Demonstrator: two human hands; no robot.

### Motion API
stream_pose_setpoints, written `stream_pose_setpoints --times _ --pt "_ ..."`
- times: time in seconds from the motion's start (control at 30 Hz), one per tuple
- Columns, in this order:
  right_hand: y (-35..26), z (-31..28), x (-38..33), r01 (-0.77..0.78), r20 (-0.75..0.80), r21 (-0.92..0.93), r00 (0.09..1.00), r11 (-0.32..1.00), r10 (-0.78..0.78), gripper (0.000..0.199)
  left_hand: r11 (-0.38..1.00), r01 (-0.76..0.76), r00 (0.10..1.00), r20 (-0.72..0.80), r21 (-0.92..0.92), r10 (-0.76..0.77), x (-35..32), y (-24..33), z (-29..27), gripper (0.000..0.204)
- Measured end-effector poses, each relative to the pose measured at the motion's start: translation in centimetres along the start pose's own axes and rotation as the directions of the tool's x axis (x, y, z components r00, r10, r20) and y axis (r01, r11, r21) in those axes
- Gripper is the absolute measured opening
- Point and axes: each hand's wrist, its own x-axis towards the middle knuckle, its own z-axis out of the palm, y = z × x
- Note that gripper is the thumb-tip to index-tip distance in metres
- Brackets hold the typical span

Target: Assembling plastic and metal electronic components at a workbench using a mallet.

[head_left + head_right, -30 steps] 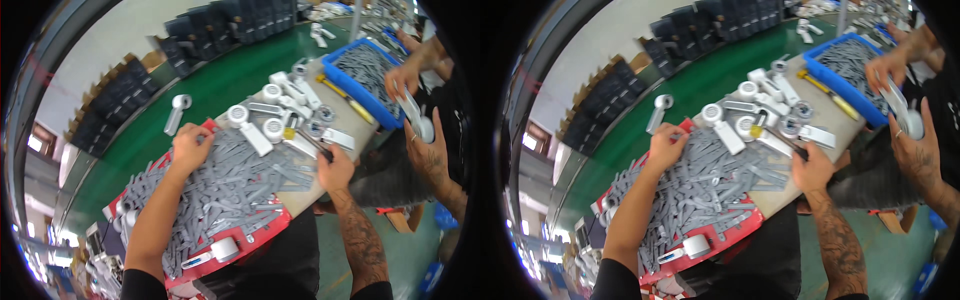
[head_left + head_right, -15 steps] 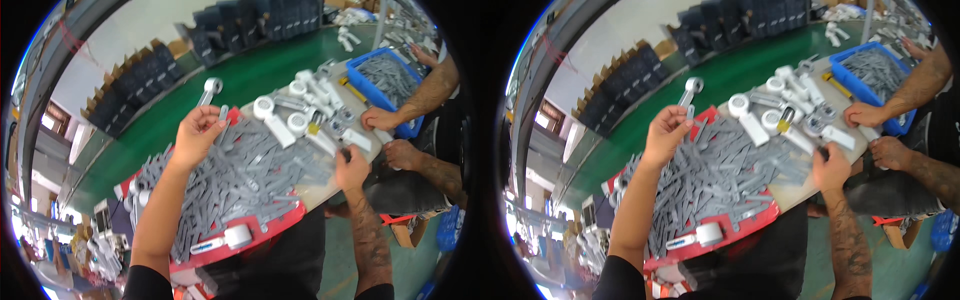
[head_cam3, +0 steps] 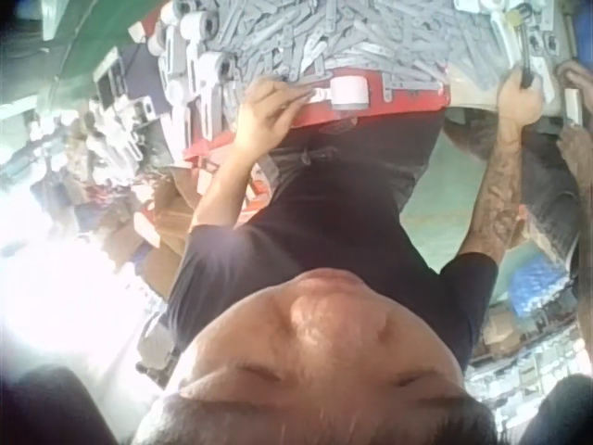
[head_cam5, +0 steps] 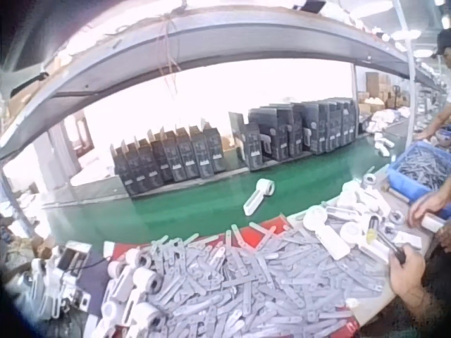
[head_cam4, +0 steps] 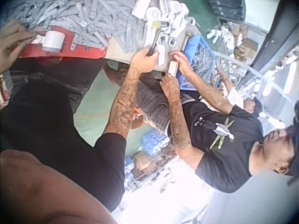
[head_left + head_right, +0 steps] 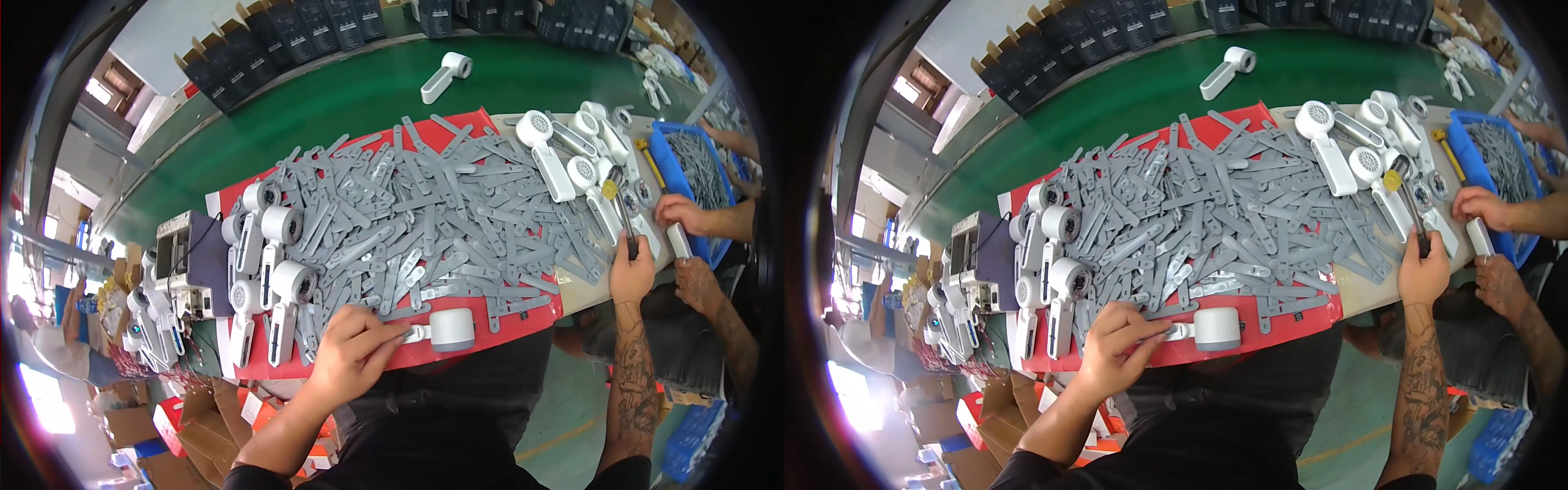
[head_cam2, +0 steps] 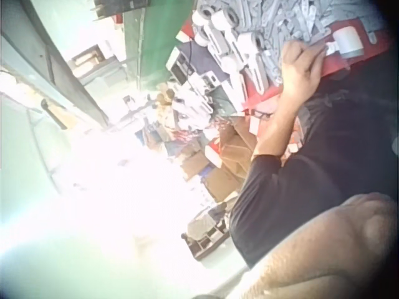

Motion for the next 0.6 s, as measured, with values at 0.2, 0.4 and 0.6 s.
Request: stream_pose_setpoints --times 0.2,0.4,0.6 --pt "-1.4 -1.7 -1.2 0.106 -0.009 0.065 0.994 0.992 -0.106 0.025 0.976 0.133 0.988 0.095 -0.175 -0.118 0.9 0.2 0.4 0.021" --pt "-10.9 -10.5 -8.8 0.109 0.391 0.326 0.889 0.939 -0.239 0.037 0.958 0.13 0.983 0.161 -0.254 -0.091 0.4 -1.0 0.3 0.022" --pt "-17.3 -13.5 -14.0 0.256 0.758 0.35 0.488 0.901 -0.433 0.038 0.956 0.086 0.99 0.132 -0.281 -0.05 0.8 -2.0 0.2 0.018"
